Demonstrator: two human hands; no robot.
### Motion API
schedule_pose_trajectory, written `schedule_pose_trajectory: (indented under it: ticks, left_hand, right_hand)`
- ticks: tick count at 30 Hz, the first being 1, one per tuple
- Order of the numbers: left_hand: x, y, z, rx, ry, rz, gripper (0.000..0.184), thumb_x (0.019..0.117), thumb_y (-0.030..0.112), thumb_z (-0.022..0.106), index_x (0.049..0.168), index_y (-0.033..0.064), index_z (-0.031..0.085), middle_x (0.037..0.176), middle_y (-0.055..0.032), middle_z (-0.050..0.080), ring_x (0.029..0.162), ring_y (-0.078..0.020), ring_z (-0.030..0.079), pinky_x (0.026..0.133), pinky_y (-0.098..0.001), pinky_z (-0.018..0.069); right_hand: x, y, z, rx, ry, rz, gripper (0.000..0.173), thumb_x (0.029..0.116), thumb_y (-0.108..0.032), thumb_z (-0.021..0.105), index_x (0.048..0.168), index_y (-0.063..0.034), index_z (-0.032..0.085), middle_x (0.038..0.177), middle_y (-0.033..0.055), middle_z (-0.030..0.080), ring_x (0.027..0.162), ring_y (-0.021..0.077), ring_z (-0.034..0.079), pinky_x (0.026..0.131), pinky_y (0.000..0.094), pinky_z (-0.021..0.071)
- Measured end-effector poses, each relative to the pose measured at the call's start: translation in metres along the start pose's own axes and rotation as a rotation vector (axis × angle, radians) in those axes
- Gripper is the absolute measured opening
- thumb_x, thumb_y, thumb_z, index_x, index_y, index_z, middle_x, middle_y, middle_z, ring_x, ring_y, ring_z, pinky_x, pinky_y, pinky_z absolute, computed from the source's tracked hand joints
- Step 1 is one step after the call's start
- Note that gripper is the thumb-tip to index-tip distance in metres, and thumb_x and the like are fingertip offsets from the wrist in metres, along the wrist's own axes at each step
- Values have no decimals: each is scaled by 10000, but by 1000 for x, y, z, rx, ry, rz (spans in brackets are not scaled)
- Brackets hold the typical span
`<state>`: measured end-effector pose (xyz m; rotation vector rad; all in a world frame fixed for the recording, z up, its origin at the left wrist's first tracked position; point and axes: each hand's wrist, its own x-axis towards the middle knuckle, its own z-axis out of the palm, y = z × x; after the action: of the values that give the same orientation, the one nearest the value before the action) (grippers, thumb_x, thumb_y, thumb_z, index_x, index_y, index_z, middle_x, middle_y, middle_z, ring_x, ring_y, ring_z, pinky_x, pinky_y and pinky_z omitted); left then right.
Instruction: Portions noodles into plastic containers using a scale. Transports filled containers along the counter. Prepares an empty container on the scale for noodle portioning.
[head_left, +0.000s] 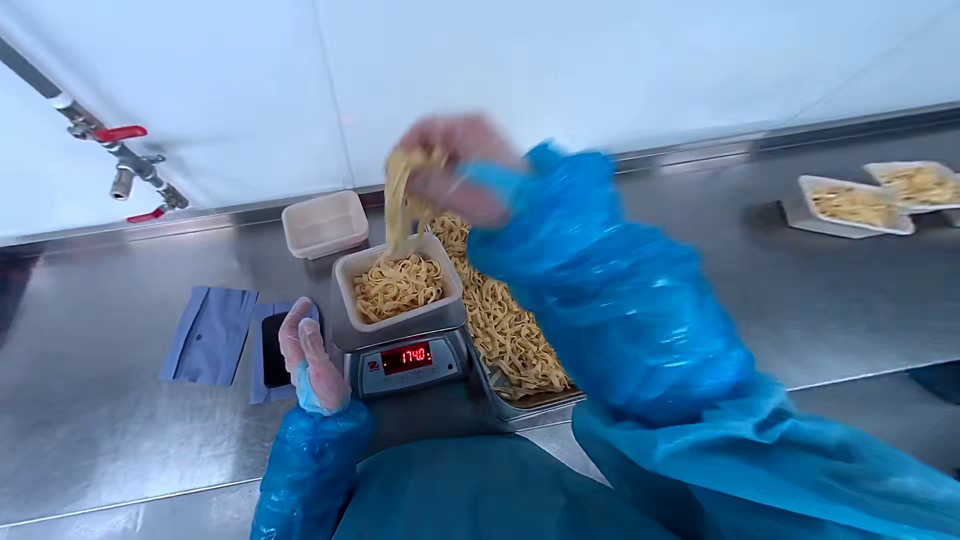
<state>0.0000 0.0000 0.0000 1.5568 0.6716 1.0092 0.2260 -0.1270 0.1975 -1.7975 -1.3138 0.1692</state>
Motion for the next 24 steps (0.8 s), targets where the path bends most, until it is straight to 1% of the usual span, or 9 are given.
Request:
schedule_pose_trajectory:
  ticks: [1,2,4,5,10,13,15,20,24]
  left_hand:
    - [0,0,0,-4,6,-12,475,1088,366,348,1405,62,530,1454,-60,552,1344,-143,508,1120,-344,423]
    - [-1,0,0,4,9,-24,480,1089,374,336,1407,74,534,1455,-53,554,1345,-142,507,1118,-348,424]
    - [-1,1,-1,26,-3,-31,499,1091,399,316,1411,85,535,1464,-50,549,1354,-149,499,1121,-362,416]
    - [-1,0,-2,31,-7,-17,504,1092,406,318,1411,82,534,1464,-54,549,1360,-155,497,1127,-367,416]
    - [-3,6,-8,102,-7,-27,516,1087,400,307,1405,68,543,1466,-70,546,1357,-167,495,1115,-382,416]
    - [-3,6,-8,123,-14,-21,519,1088,404,294,1405,81,549,1468,-62,547,1379,-169,473,1132,-402,392]
    - [-3,5,-8,130,-13,-23,518,1090,410,293,1408,94,553,1474,-57,543,1384,-168,472,1135,-406,395]
    - [-6,5,-5,102,-14,-38,507,1093,399,315,1405,73,546,1471,-66,546,1392,-174,470,1150,-400,390]
    - [-7,9,-6,91,-16,-46,494,1093,377,326,1400,55,542,1462,-76,548,1382,-177,474,1142,-400,388]
  right_hand:
    - [-8,17,21,-59,-131,73,200,928,-51,661,1113,11,705,960,127,716,846,177,688,780,370,583]
    - [-14,28,39,-133,-286,180,250,955,-44,642,1189,-8,721,1084,169,726,995,265,697,913,464,558]
    - [-21,43,62,-247,-505,306,344,1007,-28,557,1317,-84,694,1278,156,698,1202,305,658,1065,517,491]
    - [-23,43,64,-268,-535,326,372,1018,-12,522,1342,-103,681,1301,146,690,1224,303,649,1077,515,483]
    - [-23,23,27,-222,-322,228,324,1010,25,498,1260,-40,693,1164,167,716,1060,282,693,965,469,537]
    - [-25,15,5,-100,-154,293,280,1043,-21,460,1218,-50,677,1050,106,708,824,160,688,721,340,585]
    - [-28,13,-7,32,-72,349,276,1061,-43,427,1217,-63,654,1035,77,699,747,114,675,610,277,576]
    - [-38,10,-25,261,44,339,325,1038,-7,373,1253,-27,616,1046,63,700,829,117,727,687,274,635]
    - [-48,14,-39,350,188,245,329,1007,-16,368,1237,-43,602,1011,-12,713,848,95,728,718,271,641]
